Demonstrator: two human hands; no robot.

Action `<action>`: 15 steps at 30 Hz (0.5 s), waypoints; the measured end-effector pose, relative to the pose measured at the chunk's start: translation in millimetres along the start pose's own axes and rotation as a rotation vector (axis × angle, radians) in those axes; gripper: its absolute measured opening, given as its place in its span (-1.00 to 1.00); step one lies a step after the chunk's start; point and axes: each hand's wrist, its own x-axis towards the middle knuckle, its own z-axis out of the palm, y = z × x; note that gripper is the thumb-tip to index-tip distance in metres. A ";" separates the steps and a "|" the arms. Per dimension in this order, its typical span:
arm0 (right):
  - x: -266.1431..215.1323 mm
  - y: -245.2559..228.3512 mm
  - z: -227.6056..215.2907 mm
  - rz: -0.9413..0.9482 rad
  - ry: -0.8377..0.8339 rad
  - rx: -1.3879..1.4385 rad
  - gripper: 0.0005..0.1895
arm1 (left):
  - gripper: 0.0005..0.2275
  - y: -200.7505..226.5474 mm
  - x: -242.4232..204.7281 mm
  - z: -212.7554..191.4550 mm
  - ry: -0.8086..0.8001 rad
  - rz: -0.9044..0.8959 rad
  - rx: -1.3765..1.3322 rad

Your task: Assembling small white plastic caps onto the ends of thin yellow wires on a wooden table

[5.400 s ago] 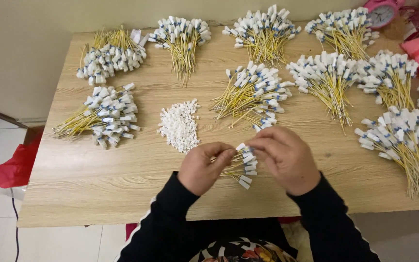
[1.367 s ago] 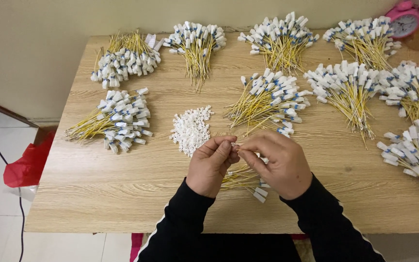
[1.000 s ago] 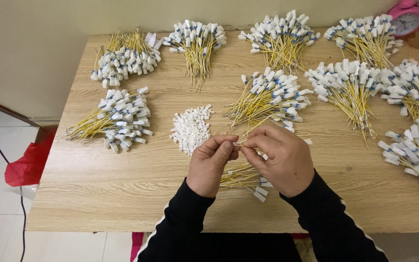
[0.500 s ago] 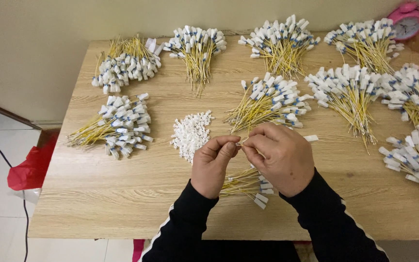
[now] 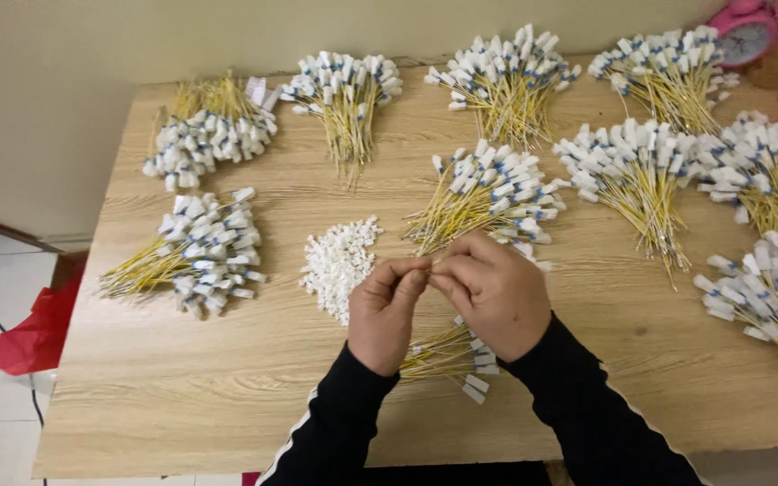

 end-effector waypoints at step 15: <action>-20.4 111.5 -7.4 0.578 -0.138 -0.197 -0.77 | -0.93 -34.5 -52.7 -60.8 -0.153 0.298 0.843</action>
